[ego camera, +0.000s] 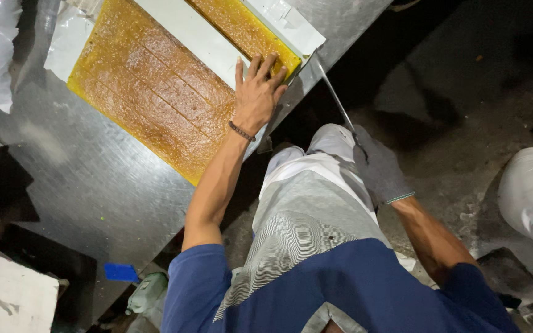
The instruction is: The person uses a knife and a white rectangular guide to slice a large flat cake into smaller rectangles, then picks up the slices and places them into a metal tray.
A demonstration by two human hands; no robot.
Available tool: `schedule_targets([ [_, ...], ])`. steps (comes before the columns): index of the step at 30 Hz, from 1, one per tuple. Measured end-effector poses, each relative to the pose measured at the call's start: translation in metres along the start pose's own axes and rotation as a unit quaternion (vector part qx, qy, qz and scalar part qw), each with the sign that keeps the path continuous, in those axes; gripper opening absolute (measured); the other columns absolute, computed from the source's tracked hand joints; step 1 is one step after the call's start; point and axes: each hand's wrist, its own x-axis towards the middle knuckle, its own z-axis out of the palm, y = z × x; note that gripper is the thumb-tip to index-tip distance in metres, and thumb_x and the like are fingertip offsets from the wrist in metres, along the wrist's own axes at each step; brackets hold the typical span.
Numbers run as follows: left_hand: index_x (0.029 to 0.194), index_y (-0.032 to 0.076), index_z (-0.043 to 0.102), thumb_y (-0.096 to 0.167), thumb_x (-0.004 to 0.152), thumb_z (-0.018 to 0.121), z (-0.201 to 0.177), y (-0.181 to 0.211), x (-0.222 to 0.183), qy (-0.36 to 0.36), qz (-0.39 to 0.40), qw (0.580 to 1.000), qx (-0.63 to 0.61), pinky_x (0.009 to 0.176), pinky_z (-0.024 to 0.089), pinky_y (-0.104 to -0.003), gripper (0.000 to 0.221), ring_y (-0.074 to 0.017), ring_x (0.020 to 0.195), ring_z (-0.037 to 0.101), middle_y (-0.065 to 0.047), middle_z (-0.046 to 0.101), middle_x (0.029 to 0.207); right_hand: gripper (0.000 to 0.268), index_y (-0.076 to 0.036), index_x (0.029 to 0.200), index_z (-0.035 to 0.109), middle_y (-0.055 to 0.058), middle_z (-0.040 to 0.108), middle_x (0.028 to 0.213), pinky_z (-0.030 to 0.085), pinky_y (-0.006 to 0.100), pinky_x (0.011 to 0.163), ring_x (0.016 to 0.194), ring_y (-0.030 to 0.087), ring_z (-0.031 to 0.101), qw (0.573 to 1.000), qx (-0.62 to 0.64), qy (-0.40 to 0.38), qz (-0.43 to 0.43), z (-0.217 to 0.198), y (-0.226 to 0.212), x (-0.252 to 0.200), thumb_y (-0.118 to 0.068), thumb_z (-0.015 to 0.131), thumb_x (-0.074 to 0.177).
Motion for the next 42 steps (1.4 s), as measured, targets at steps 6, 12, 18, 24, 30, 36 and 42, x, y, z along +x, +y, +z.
schedule_targets([
  [6, 0.133, 0.023, 0.070, 0.038, 0.099, 0.064, 0.003, -0.005, -0.001, 0.010, 0.007, 1.000, -0.008, 0.123, 0.017, -0.064, 0.037, -0.0321, 0.144, 0.040, -0.007, 0.051, 0.152, 0.053, -0.015, 0.154, 0.042, 0.023, 0.066, 0.098, 0.056, 0.050, 0.083, 0.092, 0.036, 0.069, 0.998, 0.013, 0.042, -0.033, -0.001, 0.004, -0.001, -0.027, 0.046, 0.103],
  [12, 0.147, 0.010, 0.055, 0.037, 0.106, 0.057, 0.022, -0.031, 0.033, 0.049, -0.049, 0.996, 0.054, 0.124, 0.019, -0.062, 0.049, -0.0339, 0.146, 0.038, -0.014, 0.047, 0.154, 0.054, -0.013, 0.151, 0.044, 0.026, 0.067, 0.105, 0.052, 0.054, 0.086, 0.096, 0.046, 0.066, 0.995, 0.007, 0.050, -0.090, 0.012, 0.014, 0.017, -0.025, 0.050, 0.099],
  [18, 0.137, -0.012, 0.043, 0.055, 0.094, 0.062, 0.020, 0.006, 0.054, 0.111, -0.040, 0.989, 0.085, 0.114, 0.020, -0.063, 0.082, -0.0437, 0.141, 0.031, -0.032, 0.034, 0.150, 0.058, -0.018, 0.158, 0.036, 0.023, 0.066, 0.091, 0.054, 0.047, 0.072, 0.077, 0.033, 0.068, 0.987, 0.105, 0.121, 0.001, 0.004, -0.001, 0.000, -0.023, 0.048, 0.101],
  [24, 0.138, 0.014, 0.058, 0.044, 0.089, 0.066, 0.037, 0.107, 0.016, -0.179, 0.261, 0.912, -0.261, 0.099, 0.046, -0.048, 0.058, -0.0393, 0.123, 0.055, -0.013, 0.057, 0.146, 0.051, -0.015, 0.157, 0.049, 0.020, 0.061, 0.086, 0.051, 0.044, 0.065, 0.068, 0.030, 0.059, 0.942, 0.135, 0.307, -0.022, 0.001, 0.004, -0.008, -0.022, 0.052, 0.106],
  [30, 0.111, 0.015, 0.078, 0.050, 0.100, 0.063, 0.045, 0.102, -0.016, -0.237, 0.227, 0.941, -0.079, 0.111, 0.047, -0.042, 0.039, -0.0308, 0.109, 0.070, -0.012, 0.077, 0.107, 0.049, -0.011, 0.156, 0.049, 0.024, 0.069, 0.126, 0.057, 0.042, 0.088, 0.110, 0.032, 0.072, 0.932, 0.089, 0.261, -0.235, 0.003, 0.025, 0.020, -0.019, 0.056, 0.109],
  [36, 0.105, 0.011, 0.076, 0.027, 0.090, 0.073, 0.010, 0.044, -0.043, 0.023, 0.167, 0.960, -0.225, 0.084, 0.055, -0.046, 0.022, -0.0329, 0.094, 0.070, -0.010, 0.074, 0.098, 0.058, -0.027, 0.154, 0.049, 0.020, 0.067, 0.101, 0.056, 0.052, 0.072, 0.083, 0.043, 0.067, 0.948, -0.204, 0.137, -0.204, -0.021, 0.005, 0.036, -0.030, 0.060, 0.098],
  [42, 0.109, 0.010, 0.075, 0.019, 0.089, 0.076, -0.010, 0.011, -0.061, 0.155, 0.068, 0.963, -0.211, 0.090, 0.054, -0.044, 0.022, -0.0315, 0.104, 0.068, -0.009, 0.073, 0.110, 0.056, -0.031, 0.154, 0.048, 0.017, 0.066, 0.100, 0.055, 0.053, 0.058, 0.069, 0.040, 0.067, 0.918, -0.329, 0.115, -0.191, -0.052, -0.018, 0.046, -0.034, 0.057, 0.099],
])
